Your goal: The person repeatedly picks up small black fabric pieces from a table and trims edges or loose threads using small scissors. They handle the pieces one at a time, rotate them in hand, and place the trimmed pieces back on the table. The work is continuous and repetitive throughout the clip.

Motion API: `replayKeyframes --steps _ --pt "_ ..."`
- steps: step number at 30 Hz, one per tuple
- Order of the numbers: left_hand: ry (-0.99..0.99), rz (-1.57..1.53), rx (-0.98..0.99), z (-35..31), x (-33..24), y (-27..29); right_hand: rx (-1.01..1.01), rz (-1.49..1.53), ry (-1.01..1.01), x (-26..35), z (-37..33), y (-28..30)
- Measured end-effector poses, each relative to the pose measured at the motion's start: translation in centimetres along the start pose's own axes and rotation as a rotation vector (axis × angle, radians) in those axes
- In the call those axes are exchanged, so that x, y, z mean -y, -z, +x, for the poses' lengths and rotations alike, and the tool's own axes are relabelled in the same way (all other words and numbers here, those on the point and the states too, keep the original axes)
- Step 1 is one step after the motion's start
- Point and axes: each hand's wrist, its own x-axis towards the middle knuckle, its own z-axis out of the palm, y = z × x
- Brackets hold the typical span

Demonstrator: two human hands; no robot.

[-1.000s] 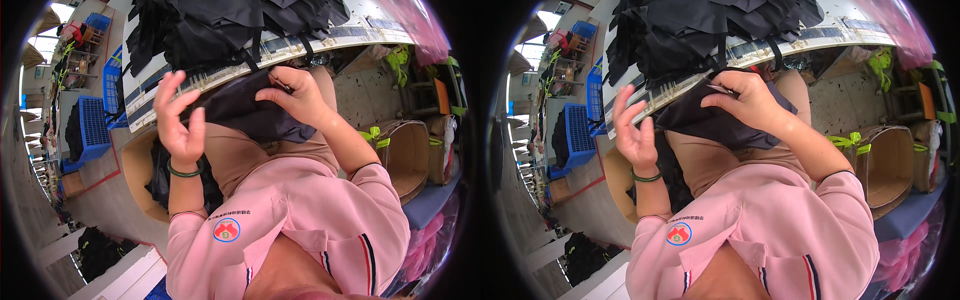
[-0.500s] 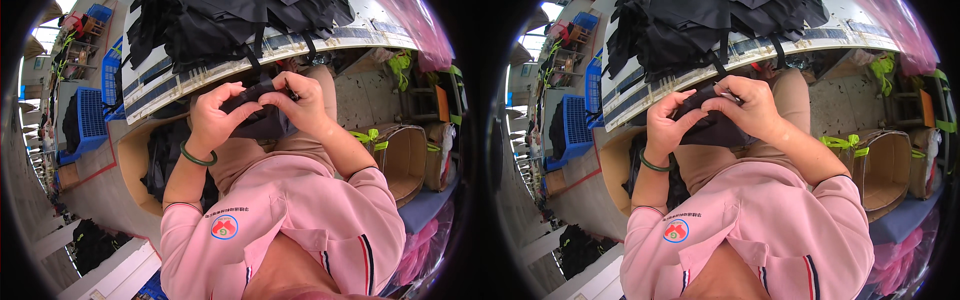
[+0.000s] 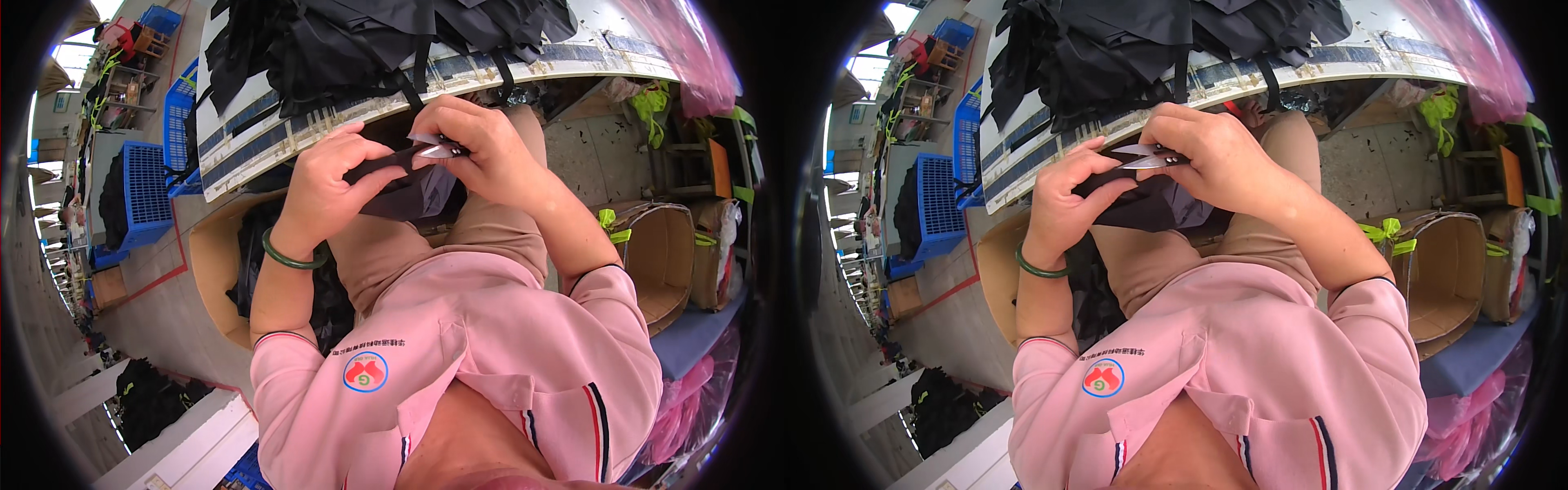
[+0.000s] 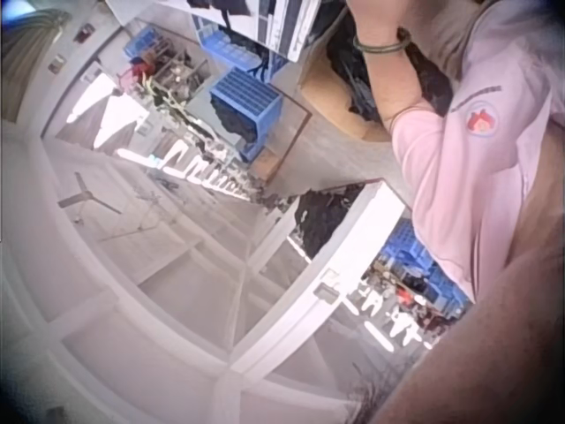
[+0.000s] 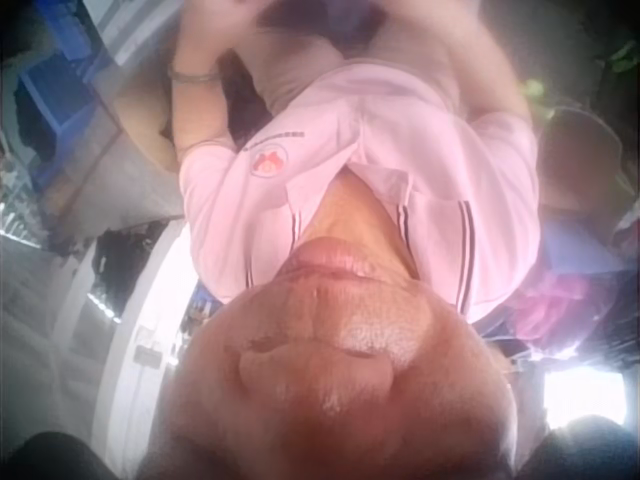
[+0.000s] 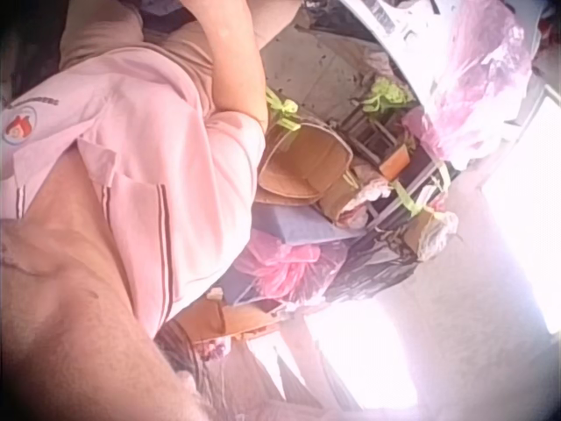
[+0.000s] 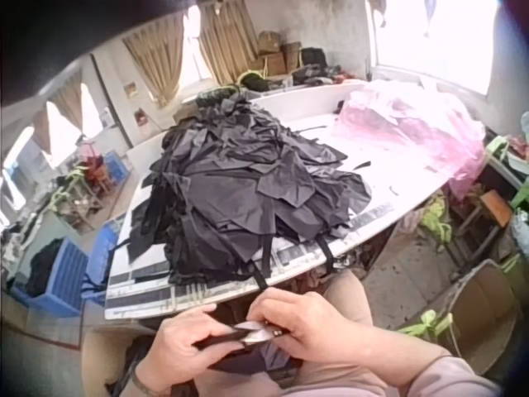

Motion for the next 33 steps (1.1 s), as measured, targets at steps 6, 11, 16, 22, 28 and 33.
replayKeyframes --steps 6,11,16,22,28,33 --pt "0.045 -0.272 -0.041 -1.3 2.8 1.5 -0.005 0.398 0.08 -0.5 0.0 -0.2" --pt "0.431 -1.204 0.065 -0.8 4.3 -2.6 0.076 0.686 0.09 0.5 0.8 -1.8" --pt "0.113 -1.146 0.14 -0.4 4.9 -7.9 0.117 0.672 0.041 0.5 1.0 -2.3" --pt "0.196 -0.613 -0.242 0.4 6.0 -6.3 -0.114 0.449 -0.01 -0.9 0.3 -1.1" --pt "0.102 -0.754 -0.328 -1.4 1.7 -4.7 -0.186 0.343 -0.126 -0.7 0.6 -1.5" --pt "0.216 -0.871 -0.378 -1.3 0.9 -6.1 -0.186 0.322 -0.142 -0.6 0.7 -2.3"
